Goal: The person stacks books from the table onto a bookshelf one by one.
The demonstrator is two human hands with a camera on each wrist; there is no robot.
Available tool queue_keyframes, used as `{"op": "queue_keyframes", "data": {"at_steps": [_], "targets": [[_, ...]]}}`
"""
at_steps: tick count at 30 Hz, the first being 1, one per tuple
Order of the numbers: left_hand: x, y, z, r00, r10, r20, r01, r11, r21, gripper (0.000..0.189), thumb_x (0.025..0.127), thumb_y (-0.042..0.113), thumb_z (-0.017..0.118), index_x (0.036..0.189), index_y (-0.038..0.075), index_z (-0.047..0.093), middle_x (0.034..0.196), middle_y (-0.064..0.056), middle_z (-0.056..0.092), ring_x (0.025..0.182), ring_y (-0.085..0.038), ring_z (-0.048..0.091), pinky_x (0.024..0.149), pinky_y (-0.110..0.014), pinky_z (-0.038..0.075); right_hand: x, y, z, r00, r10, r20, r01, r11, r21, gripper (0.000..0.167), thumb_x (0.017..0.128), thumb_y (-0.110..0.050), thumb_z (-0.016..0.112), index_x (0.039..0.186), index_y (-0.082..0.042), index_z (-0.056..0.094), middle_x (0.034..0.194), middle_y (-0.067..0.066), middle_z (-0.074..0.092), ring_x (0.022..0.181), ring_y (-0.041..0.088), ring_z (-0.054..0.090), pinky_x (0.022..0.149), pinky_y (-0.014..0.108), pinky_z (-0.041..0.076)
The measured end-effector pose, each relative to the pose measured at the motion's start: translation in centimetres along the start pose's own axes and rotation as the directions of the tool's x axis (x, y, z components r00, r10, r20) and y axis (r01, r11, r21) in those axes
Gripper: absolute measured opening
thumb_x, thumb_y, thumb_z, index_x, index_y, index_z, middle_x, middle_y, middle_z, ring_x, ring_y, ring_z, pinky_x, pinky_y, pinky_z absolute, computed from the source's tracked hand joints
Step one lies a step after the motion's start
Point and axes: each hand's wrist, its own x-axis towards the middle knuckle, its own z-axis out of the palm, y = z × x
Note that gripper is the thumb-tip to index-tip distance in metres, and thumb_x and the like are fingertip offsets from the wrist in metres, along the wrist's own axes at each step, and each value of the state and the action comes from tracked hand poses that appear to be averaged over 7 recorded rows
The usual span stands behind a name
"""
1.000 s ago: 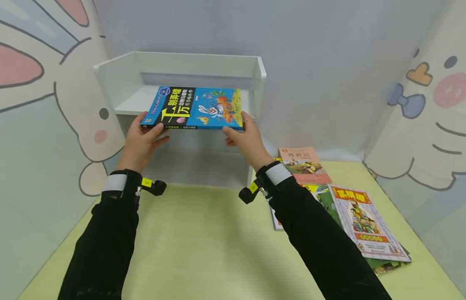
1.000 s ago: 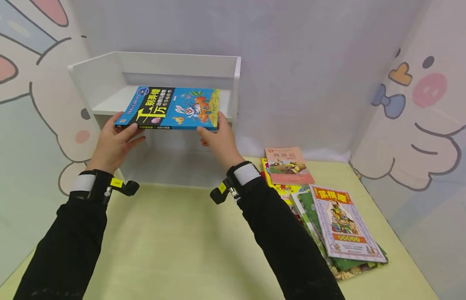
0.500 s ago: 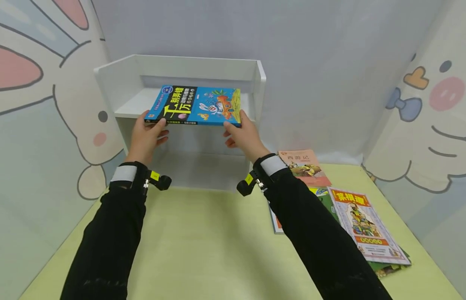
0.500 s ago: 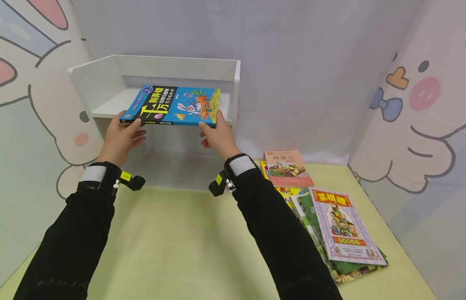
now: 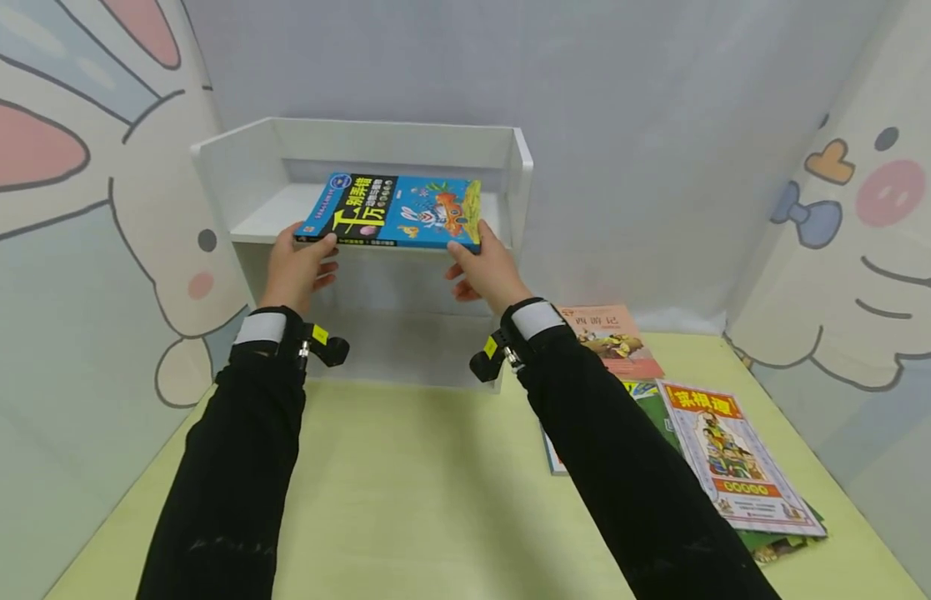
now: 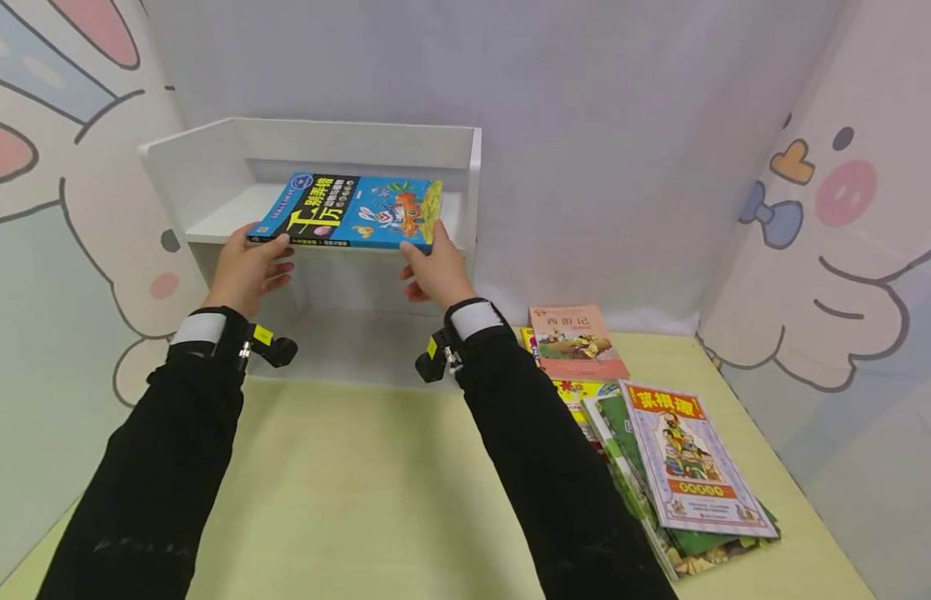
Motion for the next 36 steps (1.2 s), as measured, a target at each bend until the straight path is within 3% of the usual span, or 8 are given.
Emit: {"op": "queue_keyframes", "data": {"at_steps": [4, 8, 17, 20, 28, 33, 36], "targets": [[0.2, 0.0, 0.4, 0.998, -0.03, -0.054, 0.03, 1.0, -0.007, 0.07, 0.094, 0.039, 0.061, 0.152, 0.022, 0.025, 0.126, -0.008, 0.059, 0.093, -0.018, 0.061, 0.082, -0.03, 0.052, 0.2, 0.2, 0.2, 1.0, 0.025, -0.01, -0.025, 1.0, 0.015, 0.076, 0.1, -0.035, 0.052, 0.157, -0.028, 0.003, 0.089, 0.012, 0.066, 0.052, 0.016, 0.058, 0.058, 0.033, 0.057], [0.5, 0.0, 0.7, 0.996, -0.038, -0.084, 0.037, 0.999, -0.009, 0.07, 0.094, 0.039, 0.062, 0.151, 0.023, 0.025, 0.123, -0.009, 0.059, 0.084, -0.014, 0.061, 0.076, -0.027, 0.052, 0.3, 0.2, 0.4, 1.0, 0.021, -0.018, -0.02, 0.999, 0.031, 0.078, 0.1, -0.036, 0.053, 0.157, -0.027, 0.001, 0.086, 0.011, 0.067, 0.051, 0.015, 0.058, 0.057, 0.032, 0.057], [0.6, -0.3, 0.7, 0.997, -0.025, -0.077, 0.026, 1.0, 0.001, 0.071, 0.094, 0.042, 0.06, 0.151, 0.022, 0.023, 0.122, -0.01, 0.058, 0.093, -0.022, 0.061, 0.079, -0.029, 0.053, 0.7, 0.3, 0.7, 0.998, 0.022, -0.061, -0.021, 1.0, 0.017, 0.079, 0.099, -0.038, 0.054, 0.157, -0.027, 0.003, 0.085, 0.011, 0.069, 0.047, 0.014, 0.057, 0.053, 0.03, 0.055], [0.9, -0.6, 0.6, 0.997, -0.023, -0.075, 0.024, 1.0, 0.004, 0.07, 0.094, 0.042, 0.059, 0.15, 0.022, 0.023, 0.118, -0.009, 0.058, 0.088, -0.019, 0.061, 0.079, -0.029, 0.053, 0.8, 0.4, 0.9, 0.997, 0.026, -0.075, -0.025, 1.0, 0.007, 0.079, 0.098, -0.038, 0.055, 0.157, -0.027, 0.004, 0.083, 0.01, 0.069, 0.046, 0.014, 0.056, 0.052, 0.03, 0.055], [1.6, -1.3, 0.7, 0.99, 0.043, -0.132, -0.031, 0.995, 0.09, 0.068, 0.093, 0.044, 0.059, 0.149, 0.022, 0.027, 0.115, -0.01, 0.06, 0.077, -0.014, 0.06, 0.073, -0.026, 0.053, 1.2, 0.2, 1.3, 0.996, 0.019, -0.089, -0.021, 1.0, -0.014, 0.079, 0.099, -0.038, 0.054, 0.158, -0.025, 0.004, 0.092, 0.017, 0.07, 0.046, 0.014, 0.056, 0.052, 0.029, 0.055], [1.4, -2.0, 1.0, 0.984, 0.077, -0.158, -0.067, 0.996, 0.065, 0.069, 0.094, 0.04, 0.06, 0.151, 0.022, 0.026, 0.105, -0.006, 0.062, 0.072, -0.01, 0.06, 0.07, -0.023, 0.052, 1.3, 0.5, 1.4, 0.998, 0.026, -0.055, -0.026, 1.0, -0.005, 0.078, 0.1, -0.036, 0.053, 0.158, -0.023, 0.002, 0.099, 0.018, 0.07, 0.05, 0.015, 0.058, 0.058, 0.031, 0.057], [1.1, -2.2, 1.3, 0.98, 0.11, -0.167, -0.103, 0.993, 0.055, 0.07, 0.095, 0.035, 0.06, 0.153, 0.022, 0.024, 0.098, -0.002, 0.062, 0.072, -0.009, 0.06, 0.07, -0.023, 0.052, 1.2, 0.6, 1.1, 0.999, 0.006, -0.052, -0.005, 1.0, 0.024, 0.07, 0.1, -0.034, 0.053, 0.157, -0.022, 0.014, 0.096, 0.015, 0.07, 0.054, 0.018, 0.06, 0.064, 0.036, 0.058]]}}
